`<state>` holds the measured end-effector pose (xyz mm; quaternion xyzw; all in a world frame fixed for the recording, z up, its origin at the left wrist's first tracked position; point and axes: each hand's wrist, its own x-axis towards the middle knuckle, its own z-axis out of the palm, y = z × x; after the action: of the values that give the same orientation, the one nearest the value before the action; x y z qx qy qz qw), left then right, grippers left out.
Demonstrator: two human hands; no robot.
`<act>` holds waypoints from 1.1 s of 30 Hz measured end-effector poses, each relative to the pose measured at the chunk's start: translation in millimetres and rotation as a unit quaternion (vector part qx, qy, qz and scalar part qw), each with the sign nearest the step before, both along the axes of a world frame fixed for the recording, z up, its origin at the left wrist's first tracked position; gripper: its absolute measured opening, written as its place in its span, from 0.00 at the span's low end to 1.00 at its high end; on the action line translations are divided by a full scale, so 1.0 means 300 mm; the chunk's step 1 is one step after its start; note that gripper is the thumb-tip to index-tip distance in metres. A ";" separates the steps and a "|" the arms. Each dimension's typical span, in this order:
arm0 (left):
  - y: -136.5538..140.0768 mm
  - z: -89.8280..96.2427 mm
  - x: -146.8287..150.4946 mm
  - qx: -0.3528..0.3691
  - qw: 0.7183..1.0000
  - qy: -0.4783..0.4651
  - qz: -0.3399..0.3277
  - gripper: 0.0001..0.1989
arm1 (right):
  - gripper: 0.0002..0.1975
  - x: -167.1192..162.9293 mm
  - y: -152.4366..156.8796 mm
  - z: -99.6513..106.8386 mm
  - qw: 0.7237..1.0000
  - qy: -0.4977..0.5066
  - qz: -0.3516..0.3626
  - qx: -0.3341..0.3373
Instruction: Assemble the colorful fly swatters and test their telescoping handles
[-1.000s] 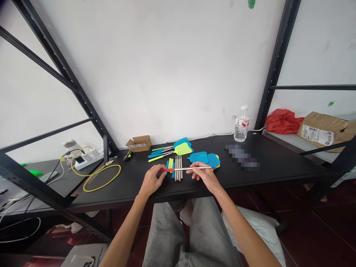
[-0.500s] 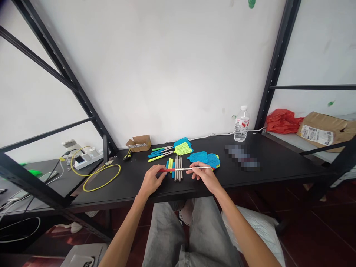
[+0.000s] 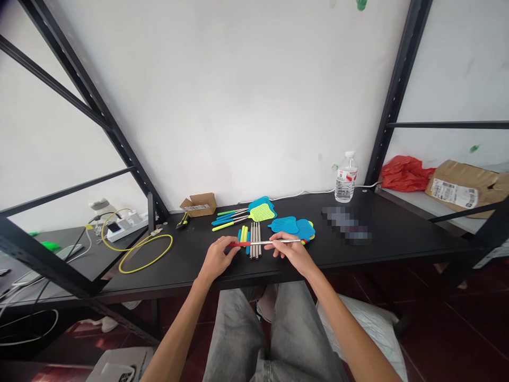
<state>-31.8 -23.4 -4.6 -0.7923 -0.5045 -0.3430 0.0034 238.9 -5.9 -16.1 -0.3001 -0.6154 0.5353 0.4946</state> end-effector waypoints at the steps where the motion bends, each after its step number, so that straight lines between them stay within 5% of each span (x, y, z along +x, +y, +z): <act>1: 0.000 0.000 0.000 0.001 1.000 -0.001 -0.001 0.07 | 0.15 -0.001 -0.001 0.001 1.000 0.000 0.000 0.000; 18: -0.010 0.020 0.001 0.005 0.994 -0.110 0.023 0.11 | 0.15 -0.009 0.035 -0.029 0.984 0.141 -0.085 -0.071; 33: -0.018 0.023 -0.007 -0.018 0.991 -0.135 0.003 0.14 | 0.17 -0.007 0.022 -0.023 0.997 0.017 -0.075 -0.015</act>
<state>-33.9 -28.9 2.3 -0.7375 -0.5083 -0.4379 -0.0777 236.9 0.5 -22.9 -0.3432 -0.5747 0.5109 0.5394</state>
